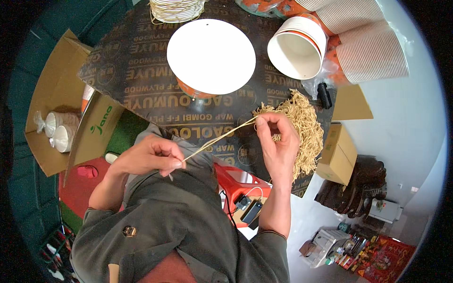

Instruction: Threading and knotting strings through pre-punched holes in cardboard lids for paper cups.

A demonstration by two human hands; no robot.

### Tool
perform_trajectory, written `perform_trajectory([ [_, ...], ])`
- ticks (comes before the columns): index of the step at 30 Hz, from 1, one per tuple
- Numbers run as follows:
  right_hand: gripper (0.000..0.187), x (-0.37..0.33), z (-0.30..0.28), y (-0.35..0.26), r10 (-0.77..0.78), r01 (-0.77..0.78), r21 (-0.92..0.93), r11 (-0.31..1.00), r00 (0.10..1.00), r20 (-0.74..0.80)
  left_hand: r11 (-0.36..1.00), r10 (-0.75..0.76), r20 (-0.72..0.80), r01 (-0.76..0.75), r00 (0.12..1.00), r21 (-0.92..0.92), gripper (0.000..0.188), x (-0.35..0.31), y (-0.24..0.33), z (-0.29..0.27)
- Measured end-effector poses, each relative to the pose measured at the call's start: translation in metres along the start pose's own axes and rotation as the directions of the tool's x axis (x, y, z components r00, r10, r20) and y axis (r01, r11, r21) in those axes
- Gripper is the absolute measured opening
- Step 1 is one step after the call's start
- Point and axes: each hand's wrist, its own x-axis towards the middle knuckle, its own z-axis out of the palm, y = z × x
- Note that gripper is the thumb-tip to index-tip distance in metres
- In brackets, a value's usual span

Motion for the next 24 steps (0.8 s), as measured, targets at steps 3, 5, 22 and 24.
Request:
perform_trajectory([
  [3,0.013,0.004,0.000,-0.013,0.020,-0.037,-0.189,0.981,0.996,-0.090,0.999,-0.035,-0.083,0.034,0.996,-0.010,0.019,-0.006,-0.005,0.000],
  [5,0.014,0.008,-0.004,-0.006,-0.031,0.007,-0.240,0.971,0.995,-0.097,0.998,-0.045,-0.151,0.038,0.988,-0.050,0.018,-0.010,-0.008,0.000],
  [22,0.055,-0.012,0.051,-0.032,-0.475,0.554,-0.023,0.832,0.733,0.487,0.939,0.224,-0.379,-0.095,0.898,0.329,0.017,0.039,0.003,0.031],
  [24,0.051,-0.024,0.050,-0.021,-0.424,0.480,-0.025,0.877,0.796,0.432,0.855,0.206,-0.312,-0.016,0.927,0.518,0.022,0.038,0.017,0.030],
])
